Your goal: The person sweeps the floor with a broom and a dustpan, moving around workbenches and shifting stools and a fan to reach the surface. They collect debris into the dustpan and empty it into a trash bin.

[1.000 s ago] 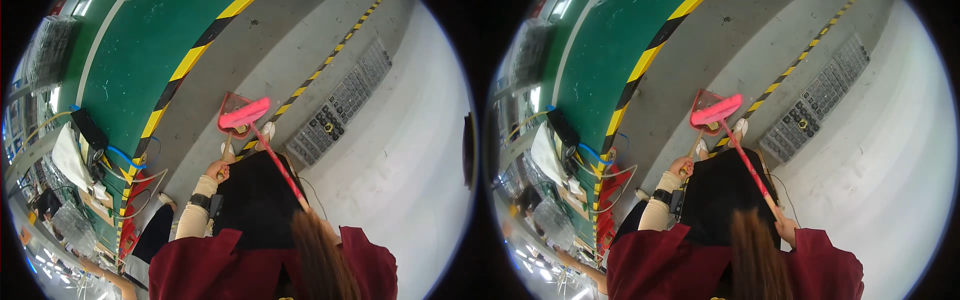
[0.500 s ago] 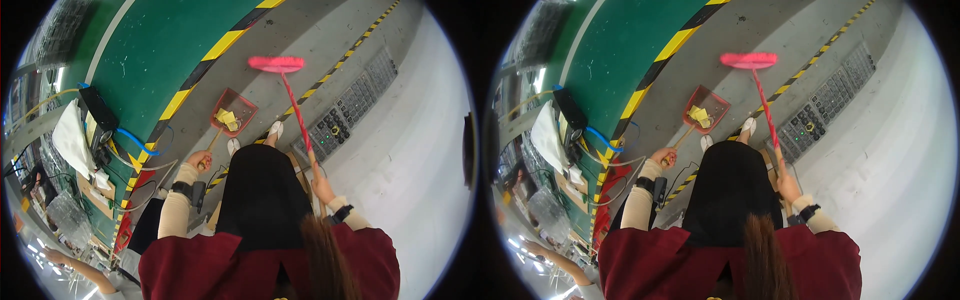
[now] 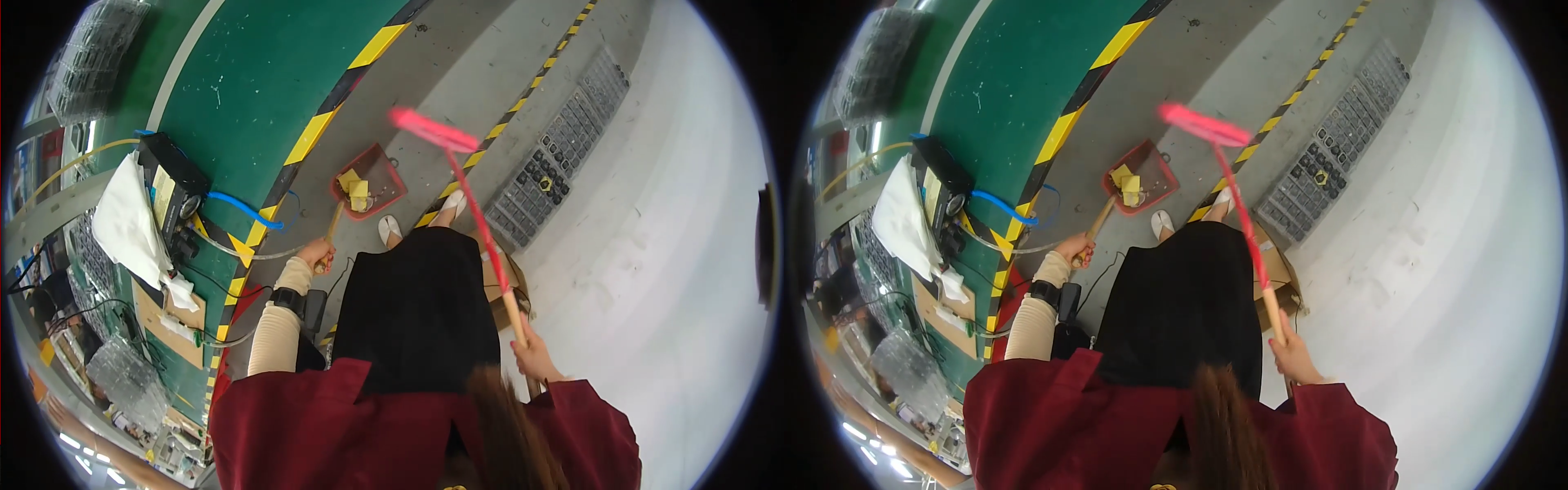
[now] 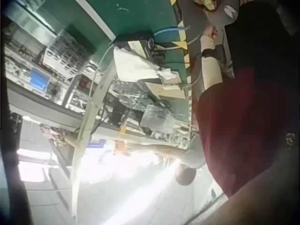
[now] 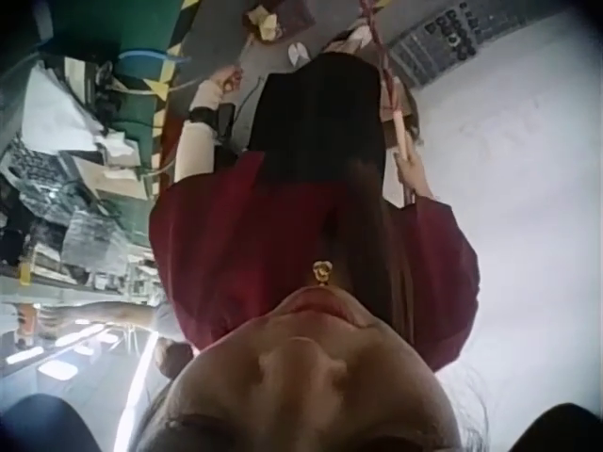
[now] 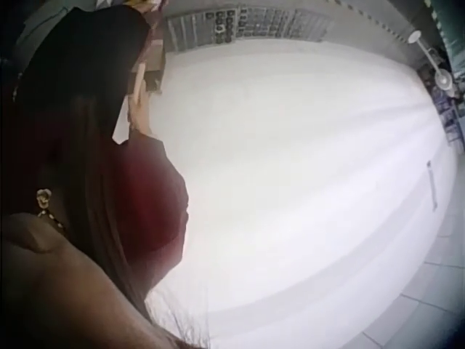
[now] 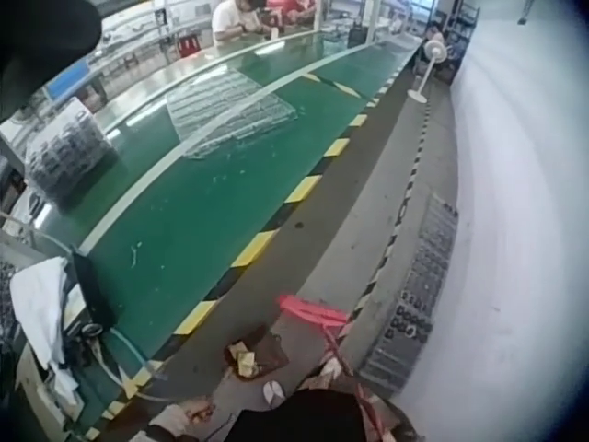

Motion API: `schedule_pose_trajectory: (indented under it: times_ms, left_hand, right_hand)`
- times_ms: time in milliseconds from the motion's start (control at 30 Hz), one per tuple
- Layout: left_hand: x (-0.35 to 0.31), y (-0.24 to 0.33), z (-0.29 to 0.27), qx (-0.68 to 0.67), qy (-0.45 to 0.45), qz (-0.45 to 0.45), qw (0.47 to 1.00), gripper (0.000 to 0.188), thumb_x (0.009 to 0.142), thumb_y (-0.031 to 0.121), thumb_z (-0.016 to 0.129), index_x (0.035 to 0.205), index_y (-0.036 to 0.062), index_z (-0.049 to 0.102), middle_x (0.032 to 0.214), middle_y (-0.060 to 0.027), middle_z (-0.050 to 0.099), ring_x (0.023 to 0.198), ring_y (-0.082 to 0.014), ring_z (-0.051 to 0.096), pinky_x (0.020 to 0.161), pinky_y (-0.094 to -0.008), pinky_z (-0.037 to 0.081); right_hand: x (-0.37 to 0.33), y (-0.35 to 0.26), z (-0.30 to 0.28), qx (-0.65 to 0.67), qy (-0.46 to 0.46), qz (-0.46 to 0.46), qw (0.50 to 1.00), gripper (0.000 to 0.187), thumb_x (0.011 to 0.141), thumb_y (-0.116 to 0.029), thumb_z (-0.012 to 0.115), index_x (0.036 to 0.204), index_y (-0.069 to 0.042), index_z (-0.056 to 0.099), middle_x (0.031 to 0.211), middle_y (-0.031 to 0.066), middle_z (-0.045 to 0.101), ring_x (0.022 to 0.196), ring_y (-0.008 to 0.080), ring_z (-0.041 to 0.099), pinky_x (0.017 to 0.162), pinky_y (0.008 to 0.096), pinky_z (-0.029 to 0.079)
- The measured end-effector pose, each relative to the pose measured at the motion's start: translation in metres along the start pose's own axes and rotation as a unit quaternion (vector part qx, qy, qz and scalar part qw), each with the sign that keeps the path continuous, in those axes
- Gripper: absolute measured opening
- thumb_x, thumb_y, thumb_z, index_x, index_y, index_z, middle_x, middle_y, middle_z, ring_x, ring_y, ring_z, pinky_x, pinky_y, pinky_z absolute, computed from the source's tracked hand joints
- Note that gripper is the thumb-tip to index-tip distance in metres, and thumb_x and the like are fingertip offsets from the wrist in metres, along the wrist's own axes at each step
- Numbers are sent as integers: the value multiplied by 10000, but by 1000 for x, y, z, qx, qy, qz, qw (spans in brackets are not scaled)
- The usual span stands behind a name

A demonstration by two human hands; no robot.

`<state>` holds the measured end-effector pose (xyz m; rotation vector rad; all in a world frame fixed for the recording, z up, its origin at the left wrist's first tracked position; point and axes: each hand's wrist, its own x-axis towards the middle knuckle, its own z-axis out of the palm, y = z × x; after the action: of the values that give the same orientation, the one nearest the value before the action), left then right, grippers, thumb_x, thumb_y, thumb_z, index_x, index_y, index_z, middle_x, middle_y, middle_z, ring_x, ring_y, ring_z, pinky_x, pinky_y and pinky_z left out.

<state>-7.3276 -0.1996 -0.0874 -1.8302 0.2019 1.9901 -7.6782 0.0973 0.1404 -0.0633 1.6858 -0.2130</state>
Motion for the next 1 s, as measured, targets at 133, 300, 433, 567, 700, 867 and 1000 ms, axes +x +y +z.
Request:
schedule_pose_trajectory:
  times_ms: [133,300,433,567,700,867,1000]
  left_hand:
    - [9,12,-14,99,45,5,994,129,745,113,477,659,64,394,501,-36,409,391,-141,396,360,-276,358]
    - [31,15,-34,88,26,-19,996,61,738,103,452,736,50,422,529,-55,429,404,-173,424,379,-329,399]
    - [32,7,-50,91,26,-19,995,74,748,116,453,739,50,418,532,-55,431,402,-170,424,373,-327,400]
    - [16,-20,-57,72,26,-13,997,92,751,123,468,727,54,411,524,-51,428,396,-157,420,364,-305,391]
    - [1,-48,-63,-17,22,-34,999,103,748,116,487,721,59,405,509,-42,421,390,-140,415,359,-275,377]
    - [0,-59,-67,-119,-18,-55,991,103,740,92,503,728,69,404,497,-32,418,391,-126,415,359,-253,364]
    - [-3,-68,-67,-92,-26,-52,994,187,744,128,521,602,78,410,520,-16,444,391,-98,393,355,-196,346]
  right_hand:
    - [22,-8,10,171,-11,56,984,644,797,-38,432,1316,-252,118,556,4,377,400,80,361,352,225,355]
    - [26,8,63,260,-65,109,957,668,797,-38,436,1314,-279,87,563,2,353,392,74,328,340,227,335]
    - [10,20,91,238,-169,27,956,623,797,-43,448,1308,-258,163,594,9,400,417,77,355,377,219,345]
    - [-4,9,80,84,-135,-90,983,597,788,-62,473,1302,-227,216,619,14,446,436,78,378,407,217,355]
    - [14,-23,58,-65,-4,-151,986,595,775,-77,472,1303,-172,215,617,40,497,465,112,447,446,244,398]
    - [77,-33,63,-64,13,-103,993,599,769,-74,462,1301,-153,200,621,109,530,476,163,507,440,267,416]
    - [60,11,91,-151,-30,-86,984,597,763,-84,473,1296,-146,211,621,162,527,444,171,494,408,286,402]
